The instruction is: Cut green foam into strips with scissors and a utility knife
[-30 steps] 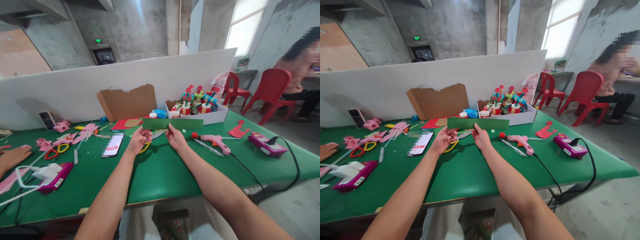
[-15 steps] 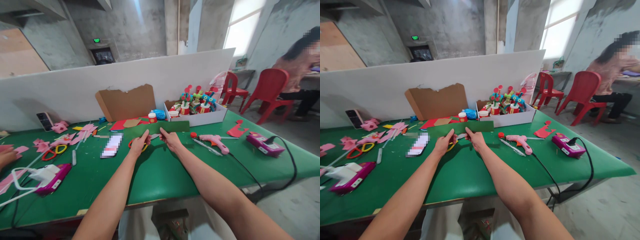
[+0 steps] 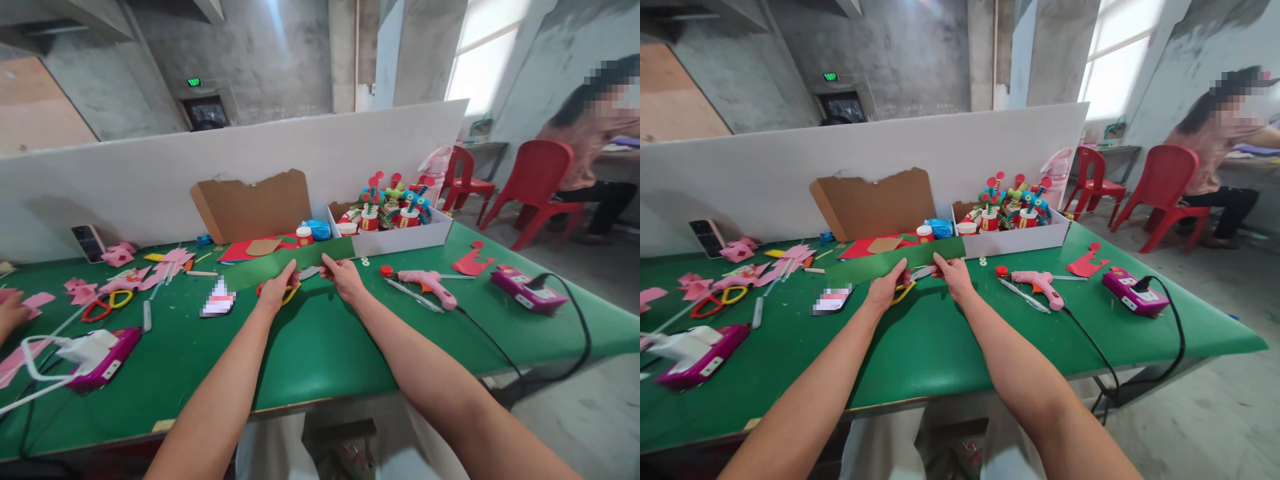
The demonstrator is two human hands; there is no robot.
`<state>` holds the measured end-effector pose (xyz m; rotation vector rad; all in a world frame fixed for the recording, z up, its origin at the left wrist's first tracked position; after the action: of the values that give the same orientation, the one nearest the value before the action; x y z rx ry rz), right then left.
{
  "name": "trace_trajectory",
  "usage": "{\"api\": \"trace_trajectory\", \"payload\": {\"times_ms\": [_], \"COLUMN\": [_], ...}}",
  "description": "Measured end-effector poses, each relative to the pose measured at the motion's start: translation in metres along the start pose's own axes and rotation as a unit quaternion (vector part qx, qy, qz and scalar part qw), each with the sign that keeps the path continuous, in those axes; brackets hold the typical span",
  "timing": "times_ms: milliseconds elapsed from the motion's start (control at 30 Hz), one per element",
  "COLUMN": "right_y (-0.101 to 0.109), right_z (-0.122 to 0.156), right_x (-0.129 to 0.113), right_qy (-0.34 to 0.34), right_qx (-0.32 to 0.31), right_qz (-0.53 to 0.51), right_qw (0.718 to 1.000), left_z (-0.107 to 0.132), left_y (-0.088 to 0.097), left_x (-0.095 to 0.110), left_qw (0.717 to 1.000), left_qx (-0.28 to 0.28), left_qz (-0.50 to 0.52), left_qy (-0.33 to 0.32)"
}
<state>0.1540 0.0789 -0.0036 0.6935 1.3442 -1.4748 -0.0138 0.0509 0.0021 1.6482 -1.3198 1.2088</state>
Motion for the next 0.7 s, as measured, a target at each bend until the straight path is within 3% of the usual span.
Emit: {"api": "trace_trajectory", "payload": {"times_ms": [367, 467, 533, 600, 700], "right_y": [0.055, 0.064, 0.053, 0.029, 0.001], "right_z": [-0.005, -0.001, 0.0, 0.002, 0.006], "right_x": [-0.035, -0.04, -0.036, -0.024, -0.008], "right_qy": [0.103, 0.098, 0.045, -0.016, -0.033], "right_qx": [0.163, 0.192, 0.14, 0.037, -0.05], "right_qz": [-0.076, -0.087, -0.069, -0.026, 0.026], "right_qw": [0.978, 0.973, 0.987, 0.999, 0.998], "left_z": [-0.007, -0.01, -0.01, -0.008, -0.003], "left_y": [0.011, 0.016, 0.016, 0.011, 0.0], "left_x": [-0.002, -0.001, -0.001, -0.003, -0.007], "left_qw": [0.995, 0.991, 0.99, 0.99, 0.994], "left_qx": [0.058, 0.08, 0.079, 0.059, 0.001], "left_qz": [0.078, 0.102, 0.119, 0.126, 0.104], "left_qy": [-0.014, -0.01, -0.001, 0.019, 0.044]}}
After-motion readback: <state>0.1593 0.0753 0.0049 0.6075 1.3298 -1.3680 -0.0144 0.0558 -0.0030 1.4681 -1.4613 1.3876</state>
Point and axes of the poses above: each hand's wrist, its own z-axis away from the middle knuckle, its own y-axis out of the back of the hand, x = y × z, the point moved 6 cm from there along -z, towards the middle knuckle, and after that the axes turned 15 degrees about -y, right-handed, at the moved point
